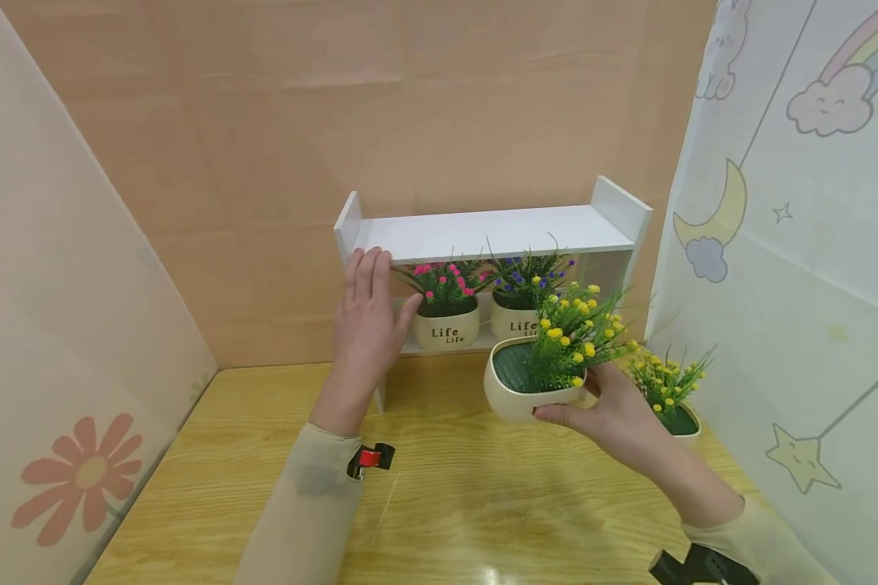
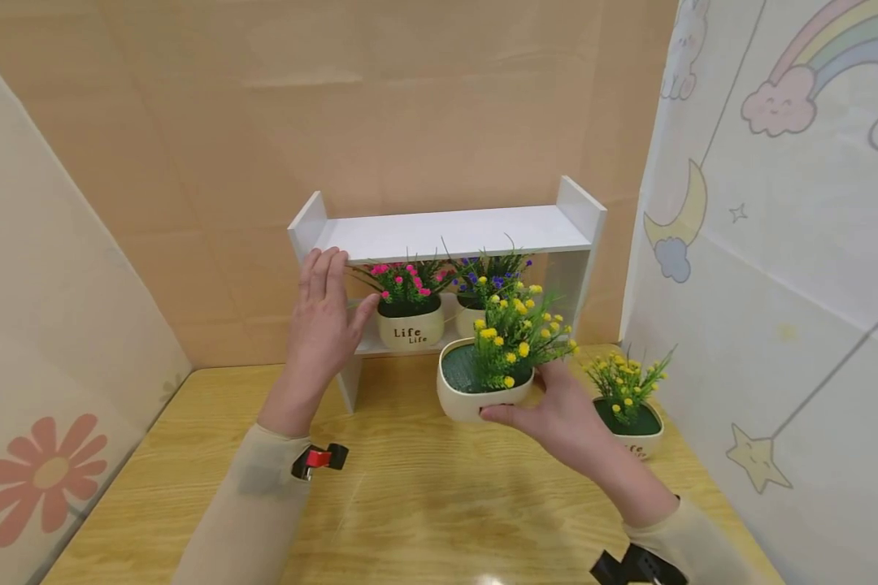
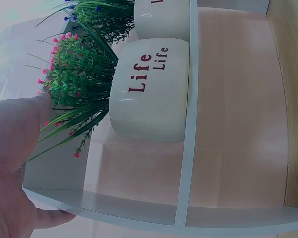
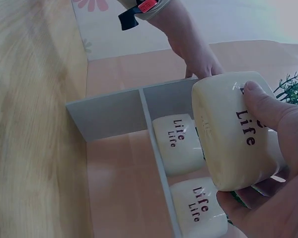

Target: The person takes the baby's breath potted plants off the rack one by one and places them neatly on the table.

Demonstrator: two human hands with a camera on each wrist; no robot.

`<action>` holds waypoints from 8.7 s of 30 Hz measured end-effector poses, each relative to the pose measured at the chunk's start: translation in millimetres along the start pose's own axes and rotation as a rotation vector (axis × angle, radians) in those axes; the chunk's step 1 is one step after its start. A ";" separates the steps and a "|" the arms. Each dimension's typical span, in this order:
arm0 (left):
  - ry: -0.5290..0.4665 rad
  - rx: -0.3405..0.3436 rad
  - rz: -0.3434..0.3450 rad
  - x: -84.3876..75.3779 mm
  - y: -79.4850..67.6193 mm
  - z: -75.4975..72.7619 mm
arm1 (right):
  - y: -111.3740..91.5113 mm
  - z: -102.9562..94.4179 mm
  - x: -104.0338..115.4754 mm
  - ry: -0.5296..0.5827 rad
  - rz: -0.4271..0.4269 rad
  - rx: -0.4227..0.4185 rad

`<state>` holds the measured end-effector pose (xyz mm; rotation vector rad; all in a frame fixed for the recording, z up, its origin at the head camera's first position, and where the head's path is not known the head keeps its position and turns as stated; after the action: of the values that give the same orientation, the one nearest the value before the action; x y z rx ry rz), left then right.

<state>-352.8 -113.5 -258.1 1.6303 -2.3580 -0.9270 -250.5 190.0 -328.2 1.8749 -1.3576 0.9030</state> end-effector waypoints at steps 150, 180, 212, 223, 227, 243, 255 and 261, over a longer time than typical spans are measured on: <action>-0.026 0.000 0.019 2.6 3.2 0.5 | -15.7 19.2 -179.7 -0.028 0.065 0.029; -0.027 0.005 0.025 2.6 4.0 2.7 | -67.9 27.2 -143.1 0.014 0.115 0.080; -0.007 0.013 0.003 3.2 2.6 1.7 | -54.9 -20.5 -2.6 -0.302 -0.131 -0.083; -0.014 0.004 -0.002 4.5 1.5 2.6 | -26.4 -48.5 29.4 -0.455 -0.219 -0.168; -0.009 0.006 -0.003 3.7 2.2 2.9 | -16.5 -58.7 39.8 -0.505 -0.287 -0.205; -0.014 -0.006 0.007 1.7 1.0 1.0 | 18.7 -88.1 68.4 -0.726 -0.441 -0.322; -0.026 -0.002 0.000 1.6 0.5 1.4 | 54.1 -105.0 69.2 -0.793 -0.336 -0.251; -0.022 0.002 -0.005 1.0 0.0 -0.4 | 64.9 -108.7 68.7 -0.842 -0.338 -0.254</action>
<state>-353.1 -114.6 -258.0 1.6354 -2.3718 -0.9486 -314.3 226.6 -204.4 2.2688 -1.4299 -0.2739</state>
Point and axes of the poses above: each hand's wrist, its own y-axis towards the middle knuckle, its own z-axis out of the palm, x = y × z, the point moved 9 cm from there along y, towards the middle knuckle, and after that the axes turned 8 degrees about x, right-handed, at the moved point
